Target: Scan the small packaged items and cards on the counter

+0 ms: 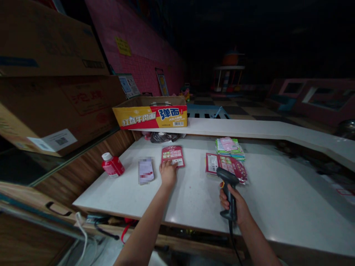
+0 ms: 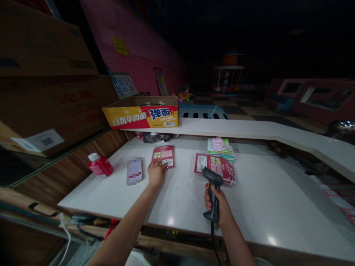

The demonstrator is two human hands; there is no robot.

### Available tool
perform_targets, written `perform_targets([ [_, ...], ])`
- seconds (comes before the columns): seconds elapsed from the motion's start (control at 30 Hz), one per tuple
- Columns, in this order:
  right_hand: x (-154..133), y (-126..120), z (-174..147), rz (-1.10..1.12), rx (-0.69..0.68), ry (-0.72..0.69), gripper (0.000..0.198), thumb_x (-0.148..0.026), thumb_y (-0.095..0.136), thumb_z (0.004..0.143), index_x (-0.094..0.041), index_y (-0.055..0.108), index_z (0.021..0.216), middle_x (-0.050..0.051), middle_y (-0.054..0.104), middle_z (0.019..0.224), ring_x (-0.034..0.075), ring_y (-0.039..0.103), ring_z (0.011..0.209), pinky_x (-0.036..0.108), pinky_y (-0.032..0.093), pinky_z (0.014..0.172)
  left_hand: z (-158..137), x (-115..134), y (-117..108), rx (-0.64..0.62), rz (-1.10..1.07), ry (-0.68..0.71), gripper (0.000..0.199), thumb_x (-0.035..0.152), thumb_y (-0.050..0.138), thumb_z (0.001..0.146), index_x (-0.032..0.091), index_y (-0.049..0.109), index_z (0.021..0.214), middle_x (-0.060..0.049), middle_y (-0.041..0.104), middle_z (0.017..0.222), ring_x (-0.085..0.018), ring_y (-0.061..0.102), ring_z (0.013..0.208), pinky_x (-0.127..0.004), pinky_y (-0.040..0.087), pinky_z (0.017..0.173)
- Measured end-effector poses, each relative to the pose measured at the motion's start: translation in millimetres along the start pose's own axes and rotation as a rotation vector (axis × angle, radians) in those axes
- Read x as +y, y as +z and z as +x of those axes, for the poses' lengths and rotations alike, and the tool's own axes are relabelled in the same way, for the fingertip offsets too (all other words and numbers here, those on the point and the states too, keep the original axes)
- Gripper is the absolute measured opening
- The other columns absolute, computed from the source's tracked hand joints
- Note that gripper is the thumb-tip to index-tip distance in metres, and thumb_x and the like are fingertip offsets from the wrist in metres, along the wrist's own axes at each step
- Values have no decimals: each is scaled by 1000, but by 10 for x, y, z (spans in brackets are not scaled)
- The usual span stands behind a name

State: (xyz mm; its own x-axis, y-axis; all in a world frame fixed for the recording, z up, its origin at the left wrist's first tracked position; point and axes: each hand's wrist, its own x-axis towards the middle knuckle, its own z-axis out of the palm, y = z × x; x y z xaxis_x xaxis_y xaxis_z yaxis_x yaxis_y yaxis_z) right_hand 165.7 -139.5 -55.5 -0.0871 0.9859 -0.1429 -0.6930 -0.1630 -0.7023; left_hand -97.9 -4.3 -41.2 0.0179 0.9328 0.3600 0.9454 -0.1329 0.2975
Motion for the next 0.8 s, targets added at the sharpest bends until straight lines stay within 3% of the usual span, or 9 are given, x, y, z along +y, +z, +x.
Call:
perform_targets([
  [0.23,-16,-10,5,25,-11,24,34,-46,74,75,-20,59,91,-6,48,56,5,36,39,15,27,35,39,-94,59,-15,-152,-14,33,20,50,87,21,73,110,-15,62,122,-32,51,119,-43,36,104],
  [0.53,-26,-40,6,85,-1,10,31,-45,72,77,-20,59,91,-6,48,57,5,37,40,14,29,35,41,-32,45,19,-140,51,37,11,47,85,16,68,115,-17,59,128,-33,45,128,-45,31,110],
  [0.67,-45,-43,15,132,0,-16,31,-43,75,75,-20,59,87,-6,49,56,5,38,40,15,31,34,13,193,65,12,-157,168,34,14,50,85,17,69,112,-15,64,119,-30,53,117,-42,39,103],
  [0.8,-52,-46,34,161,-15,-20,33,-44,76,73,-19,59,88,-6,49,56,5,40,40,14,32,35,90,666,205,-124,-353,130,26,17,52,86,16,70,105,-10,71,101,-21,65,92,-32,48,86],
])
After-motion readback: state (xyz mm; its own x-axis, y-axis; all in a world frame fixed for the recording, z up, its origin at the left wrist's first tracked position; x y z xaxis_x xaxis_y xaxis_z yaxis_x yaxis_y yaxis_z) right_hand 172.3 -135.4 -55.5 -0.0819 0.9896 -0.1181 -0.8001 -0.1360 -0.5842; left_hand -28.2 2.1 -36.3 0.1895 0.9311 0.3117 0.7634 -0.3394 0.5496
